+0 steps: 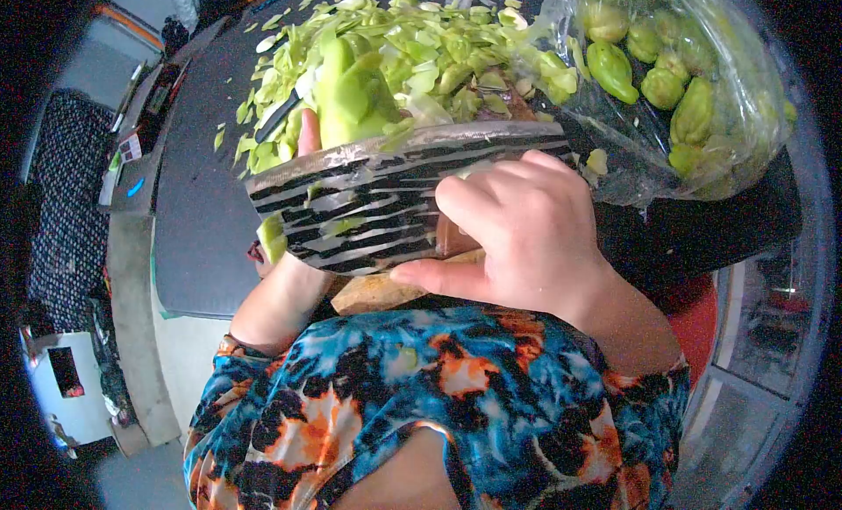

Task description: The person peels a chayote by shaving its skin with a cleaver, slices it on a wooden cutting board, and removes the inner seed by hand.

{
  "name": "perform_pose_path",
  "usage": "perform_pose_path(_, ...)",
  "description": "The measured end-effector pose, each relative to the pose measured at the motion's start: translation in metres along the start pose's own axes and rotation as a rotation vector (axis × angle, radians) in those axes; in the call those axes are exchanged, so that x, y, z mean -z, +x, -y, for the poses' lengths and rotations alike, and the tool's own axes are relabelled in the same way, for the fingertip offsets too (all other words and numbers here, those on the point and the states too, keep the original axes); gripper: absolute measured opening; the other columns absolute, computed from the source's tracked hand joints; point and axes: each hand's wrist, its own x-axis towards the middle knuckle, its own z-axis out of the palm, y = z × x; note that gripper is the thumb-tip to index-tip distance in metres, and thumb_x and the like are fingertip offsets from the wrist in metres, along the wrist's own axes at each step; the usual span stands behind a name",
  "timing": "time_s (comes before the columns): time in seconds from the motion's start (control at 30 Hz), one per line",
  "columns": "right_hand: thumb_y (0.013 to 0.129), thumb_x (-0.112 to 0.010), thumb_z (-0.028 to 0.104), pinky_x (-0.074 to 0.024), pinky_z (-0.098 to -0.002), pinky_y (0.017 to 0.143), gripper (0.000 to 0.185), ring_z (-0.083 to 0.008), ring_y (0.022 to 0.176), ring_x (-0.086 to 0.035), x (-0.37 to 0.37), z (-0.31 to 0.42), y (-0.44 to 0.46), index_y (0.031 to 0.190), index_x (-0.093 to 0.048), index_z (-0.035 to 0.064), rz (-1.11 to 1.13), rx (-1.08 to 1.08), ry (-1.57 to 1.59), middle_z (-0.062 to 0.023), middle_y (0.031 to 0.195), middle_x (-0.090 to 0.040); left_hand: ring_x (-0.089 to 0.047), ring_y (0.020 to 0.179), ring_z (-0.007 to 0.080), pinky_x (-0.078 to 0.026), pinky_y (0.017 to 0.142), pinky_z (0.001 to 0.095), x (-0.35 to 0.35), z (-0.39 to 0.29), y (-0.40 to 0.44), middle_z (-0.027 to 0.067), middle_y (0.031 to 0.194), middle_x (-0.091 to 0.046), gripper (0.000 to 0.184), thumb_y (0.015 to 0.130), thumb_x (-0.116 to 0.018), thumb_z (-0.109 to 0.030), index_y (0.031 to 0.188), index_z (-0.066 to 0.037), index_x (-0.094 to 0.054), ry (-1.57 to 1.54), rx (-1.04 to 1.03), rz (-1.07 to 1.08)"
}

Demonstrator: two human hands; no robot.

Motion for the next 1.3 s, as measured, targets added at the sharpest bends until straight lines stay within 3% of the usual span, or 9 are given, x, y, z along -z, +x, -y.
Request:
perform_pose_path(0.23,0.07,-0.068,0.061,-0.037,-0.0359,0.054,0.056,-0.0259,0.055,-0.053,-0.004,-0.008,0.002,0.067,-0.048,0.0086,-0.012,-0.009,-0.092,-0.0044,0.058,-0.048,-0.053,0.115,0.0305,-0.041,0.1,0.0467,0.016,0.002,-0.003,0.0149,0.129,-0.053,0.078,0.084,-0.046,-0.069,0.132,-0.008,-0.047,-0.099,0.162,0.063)
perform_pose_path(0.43,0.07,-0.068,0.06,-0.0413,-0.0353,0.056,0.053,-0.0246,0.057,-0.056,-0.01,-0.02,-0.004,0.064,-0.046,0.0116,-0.042,-0.039,-0.114,-0.0024,0.057,-0.051,-0.053,0.115,0.0307,-0.04,0.1,0.0478,-0.02,0.002,-0.012,0.0153,0.126,-0.055,0.077,0.083,-0.049,-0.069,0.129,-0.007,-0.05,0.003,0.053,-0.187)
perform_pose_path(0.63,0.07,-0.067,0.061,-0.0398,-0.0353,0.054,0.054,-0.0242,0.055,-0.055,0.001,-0.019,-0.002,0.063,-0.046,0.0116,-0.048,0.034,-0.131,-0.0026,0.057,-0.05,-0.052,0.116,0.0324,-0.04,0.1,0.0496,0.009,0.004,-0.002,0.016,0.128,-0.054,0.081,0.081,-0.047,-0.072,0.131,-0.008,-0.048,-0.106,0.163,-0.044)
perform_pose_path(0.77,0.077,-0.068,0.055,-0.0394,-0.0352,0.049,0.055,-0.0258,0.052,-0.053,0.014,-0.029,-0.004,0.065,-0.047,0.0056,-0.121,-0.201,0.018,-0.0059,0.057,-0.051,-0.058,0.104,0.0303,-0.045,0.095,0.0467,0.012,0.002,-0.003,0.0129,0.117,-0.058,0.071,0.085,-0.044,-0.068,0.124,-0.008,-0.052,-0.127,0.025,0.024)
perform_pose_path(0.9,0.096,-0.055,0.025,-0.0369,-0.0241,0.055,0.027,-0.0054,0.065,-0.044,0.016,-0.063,-0.01,0.081,-0.055,0.002,-0.368,-0.694,0.58,0.0038,0.068,-0.049,-0.06,0.099,0.0325,-0.056,0.079,0.0463,0.017,0.002,0.002,0.0149,0.115,-0.057,0.068,0.085,-0.048,-0.064,0.124,-0.008,-0.05,-0.259,0.078,0.161)
perform_pose_path(1.03,0.095,-0.057,0.027,-0.0407,-0.0219,0.064,0.026,-0.0049,0.072,-0.047,0.009,-0.052,-0.007,0.093,-0.06,0.0019,-0.336,-0.543,0.613,0.0044,0.081,-0.054,-0.059,0.101,0.0349,-0.06,0.067,0.0447,0.001,0.005,-0.002,0.0166,0.115,-0.056,0.069,0.086,-0.049,-0.062,0.128,-0.007,-0.044,-0.049,0.081,0.136)
perform_pose_path(1.13,0.083,-0.072,0.035,-0.0465,-0.0259,0.075,0.045,-0.0074,0.083,-0.055,-0.001,-0.025,0.025,0.105,-0.057,-0.0013,-0.285,-0.453,0.721,-0.0033,0.089,-0.062,-0.059,0.104,0.0313,-0.059,0.069,0.0416,0.001,0.01,-0.006,0.0146,0.118,-0.054,0.068,0.084,-0.065,-0.04,0.134,-0.008,-0.033,0.269,0.038,0.074)
perform_pose_path(1.23,0.075,-0.078,0.038,-0.0459,-0.0285,0.072,0.06,-0.0138,0.081,-0.055,-0.022,-0.025,0.039,0.11,-0.051,-0.0025,-0.199,-0.329,0.207,-0.0064,0.092,-0.059,-0.058,0.105,0.027,-0.056,0.079,0.04,-0.007,0.016,-0.006,0.0141,0.121,-0.052,0.071,0.08,-0.07,-0.026,0.136,-0.006,-0.031,0.54,-0.117,0.098)
perform_pose_path(1.3,0.071,-0.079,0.044,-0.0494,-0.0351,0.068,0.057,-0.0263,0.076,-0.061,-0.028,-0.031,0.049,0.097,-0.054,-0.0003,-0.225,-0.387,0.215,-0.0126,0.085,-0.063,-0.057,0.104,0.024,-0.054,0.08,0.0329,-0.009,0.018,-0.008,0.0127,0.12,-0.051,0.079,0.075,-0.076,-0.013,0.137,-0.008,-0.027,0.493,-0.135,0.091)
